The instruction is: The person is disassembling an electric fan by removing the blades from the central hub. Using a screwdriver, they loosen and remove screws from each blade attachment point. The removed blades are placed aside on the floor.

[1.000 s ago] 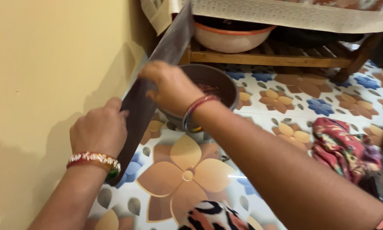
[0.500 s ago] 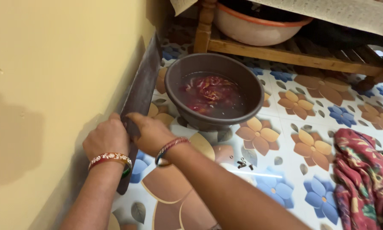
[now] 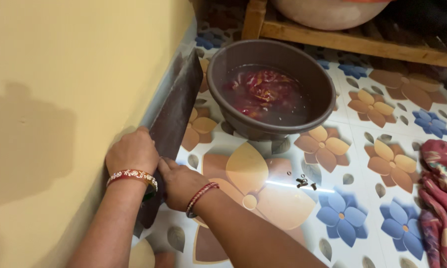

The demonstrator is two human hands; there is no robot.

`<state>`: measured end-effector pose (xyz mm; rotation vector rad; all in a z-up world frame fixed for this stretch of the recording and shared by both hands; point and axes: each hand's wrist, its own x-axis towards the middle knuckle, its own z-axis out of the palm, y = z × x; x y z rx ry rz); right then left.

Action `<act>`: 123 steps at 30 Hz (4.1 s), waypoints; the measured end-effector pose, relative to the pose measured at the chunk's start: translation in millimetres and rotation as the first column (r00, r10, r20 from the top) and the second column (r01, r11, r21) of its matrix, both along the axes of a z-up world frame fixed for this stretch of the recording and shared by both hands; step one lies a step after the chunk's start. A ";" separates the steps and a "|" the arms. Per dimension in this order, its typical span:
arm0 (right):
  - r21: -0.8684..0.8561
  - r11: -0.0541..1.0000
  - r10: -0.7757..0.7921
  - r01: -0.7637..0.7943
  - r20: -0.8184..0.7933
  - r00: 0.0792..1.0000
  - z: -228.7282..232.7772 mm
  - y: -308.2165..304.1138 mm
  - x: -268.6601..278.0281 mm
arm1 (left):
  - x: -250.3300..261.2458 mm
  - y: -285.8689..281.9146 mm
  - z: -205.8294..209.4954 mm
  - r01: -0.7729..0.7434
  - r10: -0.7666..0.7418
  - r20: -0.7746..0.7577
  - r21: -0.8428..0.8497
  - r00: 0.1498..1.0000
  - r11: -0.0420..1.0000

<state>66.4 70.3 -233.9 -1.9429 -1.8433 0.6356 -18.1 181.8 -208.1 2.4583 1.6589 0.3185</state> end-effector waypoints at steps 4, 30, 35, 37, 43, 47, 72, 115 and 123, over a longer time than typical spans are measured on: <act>-0.035 0.999 0.009 -0.008 0.022 1.000 -13.2 3.1 -4.5 | 0.8 3.4 -6.2 0.000 0.003 -0.044 0.077 0.999 0.997; -0.106 0.982 -0.151 0.156 0.052 0.987 16.0 -3.5 22.5 | 11.8 -38.6 -21.2 0.061 -0.001 -0.134 0.445 0.991 0.894; -0.146 0.966 -0.213 0.215 0.031 0.977 33.2 -17.4 27.6 | 19.6 -50.3 -32.6 0.204 -0.005 -0.388 0.472 0.921 0.858; -0.118 0.969 -0.216 0.218 0.022 0.976 35.1 -22.9 31.8 | 19.8 -52.6 -33.8 0.235 0.002 -0.514 0.396 0.858 0.888; -0.064 0.963 -0.265 0.263 -0.028 0.964 36.9 -36.2 45.4 | 21.3 -59.3 -31.0 0.186 0.037 -0.658 0.266 0.752 0.946; -0.056 0.964 -0.261 0.259 -0.021 0.965 38.7 -40.1 44.0 | 22.9 -60.1 -31.0 0.170 0.026 -0.628 0.249 0.778 0.953; -0.124 0.944 -0.309 0.304 -0.021 0.951 32.8 -38.2 48.7 | 33.0 -58.3 -70.8 0.024 -0.137 -0.251 -0.407 0.958 0.913; 0.781 0.521 -0.468 0.344 -0.076 0.880 234.6 -269.2 111.0 | 134.3 -269.8 178.5 0.432 -0.560 0.496 0.358 0.663 0.828; 0.815 0.446 -0.571 0.371 -0.060 0.819 265.9 -364.8 133.4 | 172.5 -364.0 224.1 0.579 -0.645 0.519 0.310 0.561 0.754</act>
